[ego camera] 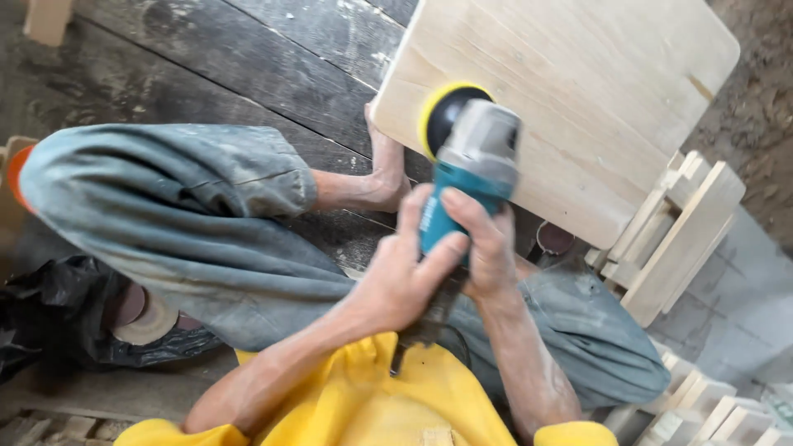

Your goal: Sanding wooden boards using a power sander in a workshop.

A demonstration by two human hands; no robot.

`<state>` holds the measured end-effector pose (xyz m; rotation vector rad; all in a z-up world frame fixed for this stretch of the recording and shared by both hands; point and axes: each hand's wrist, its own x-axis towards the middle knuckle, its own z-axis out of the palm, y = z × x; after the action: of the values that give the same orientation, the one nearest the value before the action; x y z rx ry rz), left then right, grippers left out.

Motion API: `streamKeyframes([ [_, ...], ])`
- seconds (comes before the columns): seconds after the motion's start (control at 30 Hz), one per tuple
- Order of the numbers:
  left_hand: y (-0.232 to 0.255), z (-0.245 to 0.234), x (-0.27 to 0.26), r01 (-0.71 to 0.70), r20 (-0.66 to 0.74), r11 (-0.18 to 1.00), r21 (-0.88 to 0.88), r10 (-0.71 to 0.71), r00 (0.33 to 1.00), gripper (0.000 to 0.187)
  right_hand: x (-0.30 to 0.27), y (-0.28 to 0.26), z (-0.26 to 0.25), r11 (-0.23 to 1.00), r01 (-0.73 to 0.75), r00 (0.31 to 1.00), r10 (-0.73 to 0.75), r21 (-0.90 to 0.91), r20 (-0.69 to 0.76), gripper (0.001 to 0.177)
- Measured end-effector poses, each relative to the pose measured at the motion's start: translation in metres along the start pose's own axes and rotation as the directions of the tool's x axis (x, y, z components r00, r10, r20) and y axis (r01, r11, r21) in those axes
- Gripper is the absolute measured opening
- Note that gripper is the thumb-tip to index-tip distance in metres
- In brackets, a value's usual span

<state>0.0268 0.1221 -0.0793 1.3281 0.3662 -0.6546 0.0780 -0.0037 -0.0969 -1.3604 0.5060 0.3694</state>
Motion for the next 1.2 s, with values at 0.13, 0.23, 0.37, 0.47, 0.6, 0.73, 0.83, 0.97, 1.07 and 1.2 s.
streamKeyframes([
  [0.13,0.016,-0.048,-0.016,-0.065,-0.199,0.997,-0.029,0.058,0.978,0.075,-0.008,-0.043,0.104,0.898,-0.053,0.995,0.086,-0.436,0.057,0.042],
  [0.23,-0.002,-0.033,-0.003,-0.035,-0.168,0.998,-0.050,0.026,0.985,0.077,0.012,-0.002,0.050,0.986,0.019,0.992,0.002,-0.166,0.129,0.045],
  [0.37,-0.003,-0.010,-0.001,-0.035,-0.082,0.988,-0.150,0.023,0.996,0.074,0.002,-0.012,0.018,0.980,-0.004,1.000,0.009,-0.200,0.026,0.037],
  [0.47,-0.002,-0.019,-0.003,0.002,-0.055,0.999,-0.040,-0.004,0.998,0.077,0.003,-0.006,0.039,0.980,-0.031,0.999,0.027,-0.195,-0.025,0.040],
  [0.6,0.002,-0.030,-0.003,-0.102,-0.165,0.994,0.027,0.105,0.981,0.078,0.003,-0.029,0.072,0.989,-0.003,0.979,0.033,-0.151,0.199,0.034],
  [0.73,-0.001,-0.008,-0.004,-0.038,-0.089,0.995,-0.089,0.030,0.996,0.082,-0.002,-0.030,0.036,0.913,-0.072,0.997,0.076,-0.402,-0.005,0.047],
  [0.83,0.018,0.008,0.003,-0.079,0.005,0.991,-0.110,0.080,0.997,0.084,-0.017,-0.057,0.046,0.901,-0.191,0.979,0.147,-0.390,-0.140,0.051],
  [0.97,-0.001,0.045,0.009,-0.017,0.113,0.994,-0.110,0.029,0.993,0.086,-0.017,-0.045,-0.029,0.943,-0.159,0.986,0.139,-0.293,-0.090,0.040],
  [1.07,0.000,0.069,0.016,0.038,0.180,0.998,-0.058,-0.027,0.983,0.088,-0.020,-0.041,-0.080,0.979,-0.098,0.992,0.110,-0.179,0.056,0.026],
  [1.2,0.012,0.096,0.027,0.003,0.336,0.996,-0.086,0.026,0.942,0.082,-0.024,-0.040,-0.127,0.992,-0.061,0.997,0.055,-0.112,-0.051,0.035],
])
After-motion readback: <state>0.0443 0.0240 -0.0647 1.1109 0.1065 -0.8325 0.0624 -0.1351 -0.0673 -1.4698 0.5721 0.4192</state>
